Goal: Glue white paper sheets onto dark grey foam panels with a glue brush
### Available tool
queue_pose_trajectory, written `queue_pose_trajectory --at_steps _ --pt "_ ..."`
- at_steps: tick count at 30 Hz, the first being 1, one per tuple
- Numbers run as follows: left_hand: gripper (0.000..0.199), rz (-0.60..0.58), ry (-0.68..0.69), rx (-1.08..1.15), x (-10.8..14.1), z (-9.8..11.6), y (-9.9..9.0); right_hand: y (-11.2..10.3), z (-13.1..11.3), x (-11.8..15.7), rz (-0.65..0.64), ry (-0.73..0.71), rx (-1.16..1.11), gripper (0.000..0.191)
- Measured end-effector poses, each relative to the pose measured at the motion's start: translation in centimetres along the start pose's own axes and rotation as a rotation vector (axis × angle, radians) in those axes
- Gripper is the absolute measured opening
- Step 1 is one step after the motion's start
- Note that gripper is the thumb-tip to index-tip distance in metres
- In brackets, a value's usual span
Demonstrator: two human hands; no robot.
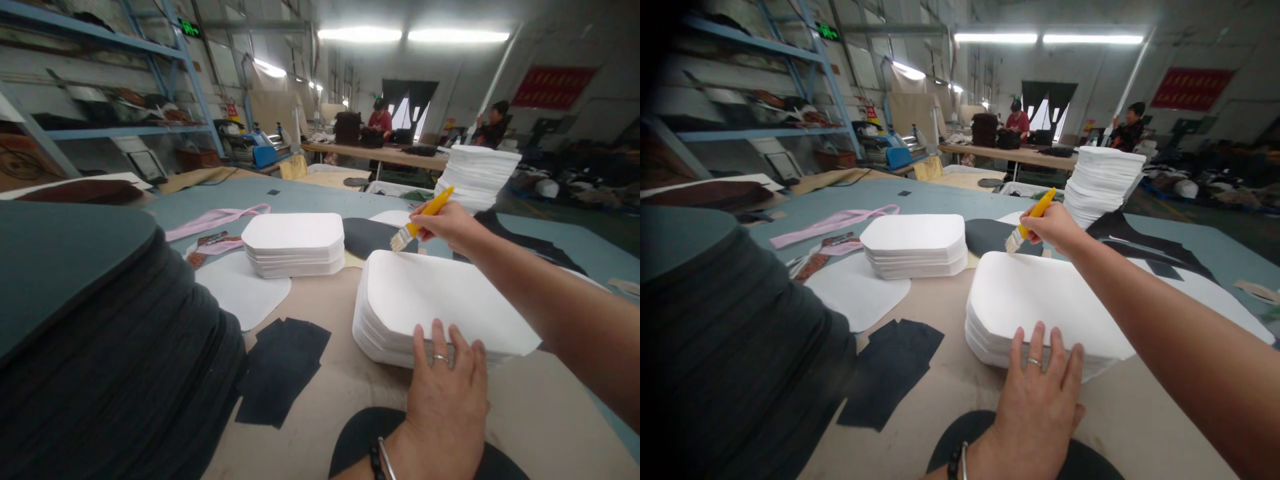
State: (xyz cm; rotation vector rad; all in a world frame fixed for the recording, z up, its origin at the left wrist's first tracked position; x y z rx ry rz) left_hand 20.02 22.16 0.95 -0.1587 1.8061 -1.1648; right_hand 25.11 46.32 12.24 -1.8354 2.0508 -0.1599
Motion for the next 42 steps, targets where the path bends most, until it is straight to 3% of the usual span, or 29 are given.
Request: queue_pose_trajectory --at_steps 3,7,10,18,21,24,32,36,39,42 --pt "0.053 -0.008 0.001 -0.013 -0.1 0.0 -0.1 0.9 -1.3 0.6 -0.197 -0.062 0.032 0.024" --pt "0.052 -0.015 0.001 -0.03 -0.1 -0.1 -0.1 1.0 -0.6 1.5 -0.402 -0.052 0.149 0.028" --pt "0.052 -0.019 0.002 -0.034 -0.1 -0.1 -0.1 -2.1 0.7 1.6 -0.376 -0.012 0.183 0.025" --pt "0.064 -0.069 -0.011 0.026 -0.1 -0.2 0.4 -12.9 3.4 3.8 -0.195 0.07 0.285 0.021" --pt "0.067 -0.083 -0.006 0.034 -0.1 -0.2 0.6 -15.5 3.6 5.3 -0.131 0.082 0.337 0.017" --pt "0.069 -0.106 -0.007 0.045 -0.2 -0.3 0.8 -16.6 3.3 6.9 -0.079 0.083 0.415 0.015" --pt "0.066 -0.149 0.003 0.064 -0.5 -0.2 0.8 -16.1 2.3 14.1 0.139 0.062 0.755 0.014" --pt "0.059 -0.226 0.03 0.094 -1.4 -0.4 0.0 -14.4 0.5 19.0 0.154 -0.076 0.863 0.016" --pt "0.044 -0.356 0.032 0.253 -4.2 -2.9 -0.7 -13.1 -1.6 21.3 0.099 -0.16 0.82 0.019" --pt "0.06 -0.554 -0.079 0.677 -7.9 -7.3 -0.5 -10.4 -3.4 21.5 -0.007 -0.193 0.587 0.024"
Point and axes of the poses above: each hand's wrist, its own x-axis away from the middle knuckle, its own y-axis out of the palm, z = x × y, the point moved 10 cm from there along -x, towards the middle knuckle, and after that the axes turned 1 degree about y, right-handed, at the moved point
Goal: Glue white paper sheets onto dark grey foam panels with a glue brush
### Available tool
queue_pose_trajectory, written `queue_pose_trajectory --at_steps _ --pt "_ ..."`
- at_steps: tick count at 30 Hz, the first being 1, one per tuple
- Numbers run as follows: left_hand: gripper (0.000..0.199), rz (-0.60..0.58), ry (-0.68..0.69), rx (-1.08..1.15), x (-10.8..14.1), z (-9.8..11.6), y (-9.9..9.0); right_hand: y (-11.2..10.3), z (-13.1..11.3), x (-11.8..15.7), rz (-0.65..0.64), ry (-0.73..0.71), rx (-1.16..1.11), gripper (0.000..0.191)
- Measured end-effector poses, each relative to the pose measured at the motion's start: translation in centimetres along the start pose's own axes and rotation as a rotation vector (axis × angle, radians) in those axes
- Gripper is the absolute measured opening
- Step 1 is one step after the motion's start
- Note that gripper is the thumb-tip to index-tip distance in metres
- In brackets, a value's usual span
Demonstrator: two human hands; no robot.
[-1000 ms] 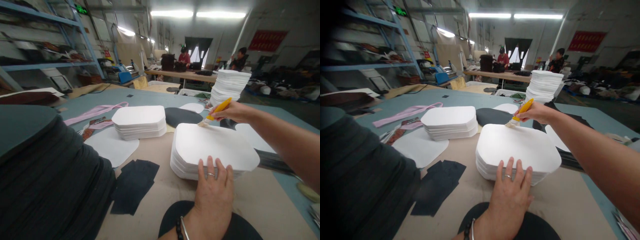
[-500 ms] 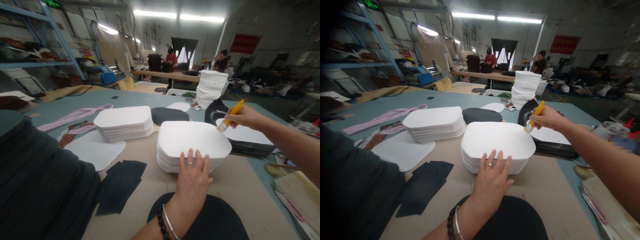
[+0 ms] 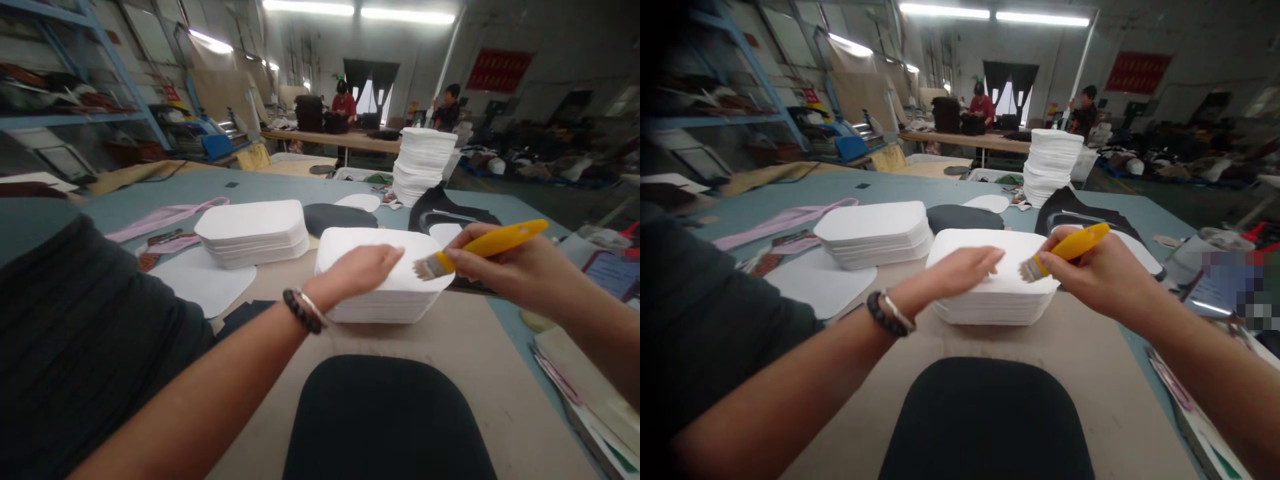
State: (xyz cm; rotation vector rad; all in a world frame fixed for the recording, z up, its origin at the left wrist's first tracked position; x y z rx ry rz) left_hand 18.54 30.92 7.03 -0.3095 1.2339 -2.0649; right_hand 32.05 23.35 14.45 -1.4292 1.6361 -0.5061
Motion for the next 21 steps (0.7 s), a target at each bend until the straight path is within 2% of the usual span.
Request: queue_pose_trajectory --at_steps 2,5,7,9,12,17,19,21 --pt "0.07 -0.117 -0.111 0.283 -1.4 -2.4 -1.9 2.7 -2.5 -1.0 -0.108 -0.069 -0.192 0.026" --pt "0.079 -0.229 -0.242 0.413 -2.0 -4.6 -2.7 7.6 -5.6 -2.4 -0.266 -0.164 -0.392 0.022" --pt "0.082 -0.234 -0.259 0.4 -1.9 -4.9 -2.7 9.8 -6.1 -3.1 -0.318 -0.203 -0.438 0.02" --pt "0.083 -0.217 -0.248 0.397 -1.9 -4.7 -2.3 10.5 -4.9 -3.4 -0.368 -0.196 -0.422 0.021" --pt "0.082 -0.224 -0.22 0.332 -1.9 -4.5 -1.6 8.8 -0.3 -2.7 -0.454 -0.098 -0.357 0.029" --pt "0.055 -0.216 0.056 -0.279 -2.2 -1.7 -0.6 1.3 9.6 -1.1 -0.457 0.121 -0.252 0.032" --pt "0.044 -0.194 0.104 -0.386 -2.1 -0.6 0.0 -1.2 12.4 -1.1 -0.444 0.191 -0.238 0.033" --pt "0.038 -0.169 0.106 -0.435 -1.9 0.1 0.6 -3.0 13.8 -2.0 -0.408 0.234 -0.237 0.035"
Point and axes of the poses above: each hand's wrist, its own x-axis away from the middle knuckle, its own y-axis out of the palm, z = x × y, the point moved 10 cm from there along -x, towards the middle knuckle, and after that the axes turned 1 degree about y, right-handed, at the moved point
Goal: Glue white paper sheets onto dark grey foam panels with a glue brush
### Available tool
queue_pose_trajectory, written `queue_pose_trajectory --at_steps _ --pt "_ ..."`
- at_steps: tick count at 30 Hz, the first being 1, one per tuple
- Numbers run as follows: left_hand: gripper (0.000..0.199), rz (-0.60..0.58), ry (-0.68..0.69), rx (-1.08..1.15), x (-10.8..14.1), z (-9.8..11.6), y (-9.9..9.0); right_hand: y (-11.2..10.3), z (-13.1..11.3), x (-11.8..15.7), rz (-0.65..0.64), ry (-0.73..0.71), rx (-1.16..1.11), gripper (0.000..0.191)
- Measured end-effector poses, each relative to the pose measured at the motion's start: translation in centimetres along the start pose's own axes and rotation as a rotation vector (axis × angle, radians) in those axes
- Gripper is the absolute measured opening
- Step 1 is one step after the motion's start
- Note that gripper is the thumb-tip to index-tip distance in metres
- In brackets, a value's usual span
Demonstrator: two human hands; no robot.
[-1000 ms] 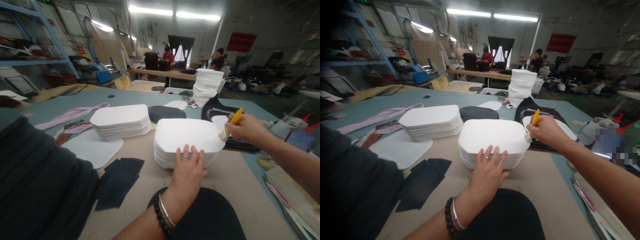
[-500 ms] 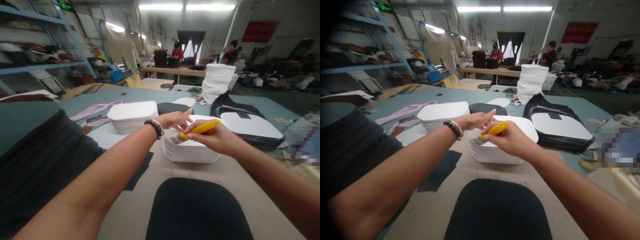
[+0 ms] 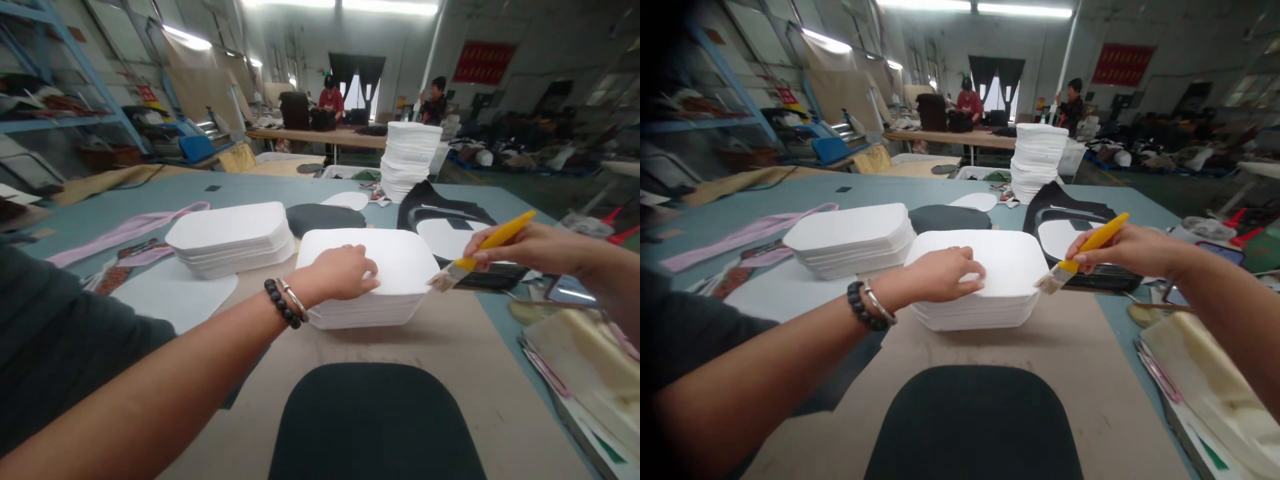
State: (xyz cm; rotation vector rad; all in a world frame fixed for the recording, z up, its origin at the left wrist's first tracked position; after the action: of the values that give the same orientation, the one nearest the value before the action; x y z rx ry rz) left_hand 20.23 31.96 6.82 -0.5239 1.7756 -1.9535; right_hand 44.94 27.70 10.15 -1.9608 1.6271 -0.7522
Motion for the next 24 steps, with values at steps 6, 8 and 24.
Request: queue_pose_trajectory --at_steps 6,8,24 --pt "0.035 0.058 0.023 -0.104 -0.4 1.5 0.4 -4.5 -2.3 -4.4 0.441 0.042 0.041 0.016" --pt "0.039 0.065 0.035 -0.13 -0.7 1.6 0.6 -4.2 -3.3 -6.0 0.56 0.037 0.068 0.011" --pt "0.043 0.017 0.114 -0.101 -2.0 0.4 0.7 2.3 -5.5 8.5 0.723 -0.183 0.212 0.026"
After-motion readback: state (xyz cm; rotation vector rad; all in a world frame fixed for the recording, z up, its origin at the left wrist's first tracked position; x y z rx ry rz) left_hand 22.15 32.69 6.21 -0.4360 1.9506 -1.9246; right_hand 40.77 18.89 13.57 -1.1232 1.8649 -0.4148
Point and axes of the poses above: each hand's wrist, its own x-axis away from the middle knuckle, its own y-axis out of the palm, z = x × y, the point moved 10 cm from there along -x, towards the middle knuckle, and after that the axes turned 1 degree about y, right-handed, at the moved point
